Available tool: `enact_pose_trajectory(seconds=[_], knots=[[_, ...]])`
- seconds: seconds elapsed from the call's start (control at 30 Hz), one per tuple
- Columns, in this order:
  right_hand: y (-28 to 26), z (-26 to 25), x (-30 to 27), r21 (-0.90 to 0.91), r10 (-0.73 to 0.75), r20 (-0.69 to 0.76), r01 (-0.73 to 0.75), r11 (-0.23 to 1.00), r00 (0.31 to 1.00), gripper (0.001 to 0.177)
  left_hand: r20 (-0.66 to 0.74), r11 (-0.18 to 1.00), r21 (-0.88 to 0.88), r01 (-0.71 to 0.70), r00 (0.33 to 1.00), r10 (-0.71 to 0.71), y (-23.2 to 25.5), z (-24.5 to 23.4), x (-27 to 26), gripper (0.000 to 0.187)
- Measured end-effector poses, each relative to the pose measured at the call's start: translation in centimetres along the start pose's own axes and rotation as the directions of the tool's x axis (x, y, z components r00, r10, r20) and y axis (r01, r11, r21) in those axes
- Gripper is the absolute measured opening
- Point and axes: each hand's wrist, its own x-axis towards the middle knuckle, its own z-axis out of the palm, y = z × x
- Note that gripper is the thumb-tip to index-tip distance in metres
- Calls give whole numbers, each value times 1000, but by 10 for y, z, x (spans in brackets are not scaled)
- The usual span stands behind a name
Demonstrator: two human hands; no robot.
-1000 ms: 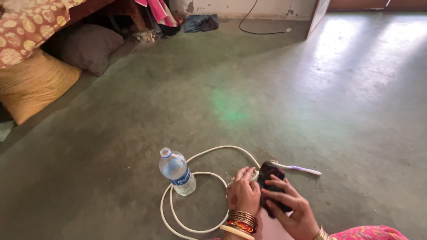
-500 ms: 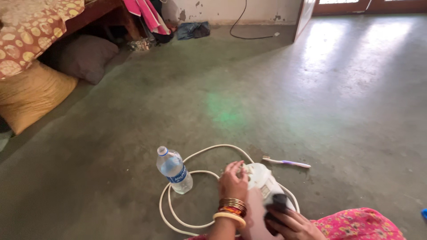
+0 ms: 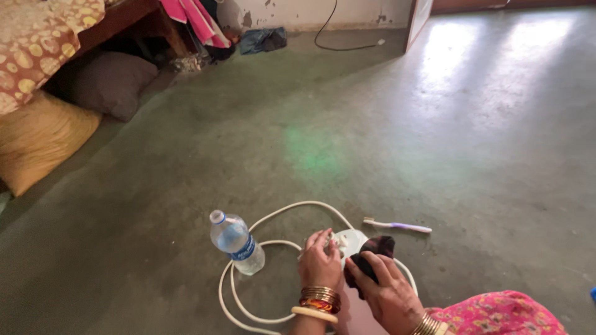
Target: The person wipes the exterior of a juicer base with a black cloth and uses a toothbrush to scrub the crevices around the motor hub.
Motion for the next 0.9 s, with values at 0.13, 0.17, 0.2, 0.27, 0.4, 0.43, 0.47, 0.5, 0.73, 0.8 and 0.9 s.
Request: enact_pose_trajectory(seconds=[0.13,0.17,0.2,0.27,0.4,0.43,0.47,0.5,0.73,0.8,0.9], knots=[[10,5,-13,-38,-1,38,3,999,999,68,-28,999,15,-29,999,30,11,1,-2,33],[9,7,-19,-41,-8,54,10,999,998,70,-15,999,21,-27,1000,27,11,0,-4,32],[9,9,-25,-51,-6,56,8,999,998,69,-2,999,27,-25,1000,25,11,-1,-7,32],[13,15,-29,-72,-18,48,22,997,999,69,-4,998,45,-37,999,37,10,1,-5,33],[21,29,-49,-103,-18,107,29,994,994,72,-65,996,-39,-86,994,83,-1,12,-3,32],[20,34,-54,-106,-22,117,34,994,993,74,-60,998,-30,-54,997,52,-3,12,-1,32],[22,37,-59,-110,-26,126,40,993,992,76,-54,1000,-21,-22,998,20,-4,11,1,32],[26,37,-64,-84,-31,93,39,996,995,74,-47,1000,-12,12,999,-13,-5,9,2,32],[60,35,-68,217,553,141,-571,792,821,52,-17,1000,26,-7,1000,8,9,-7,4,43],[66,35,-59,365,711,244,-741,563,660,44,9,998,47,-39,999,38,17,-13,2,53],[53,45,-43,528,673,93,-609,592,734,38,43,1000,23,7,999,-8,20,-17,3,63]])
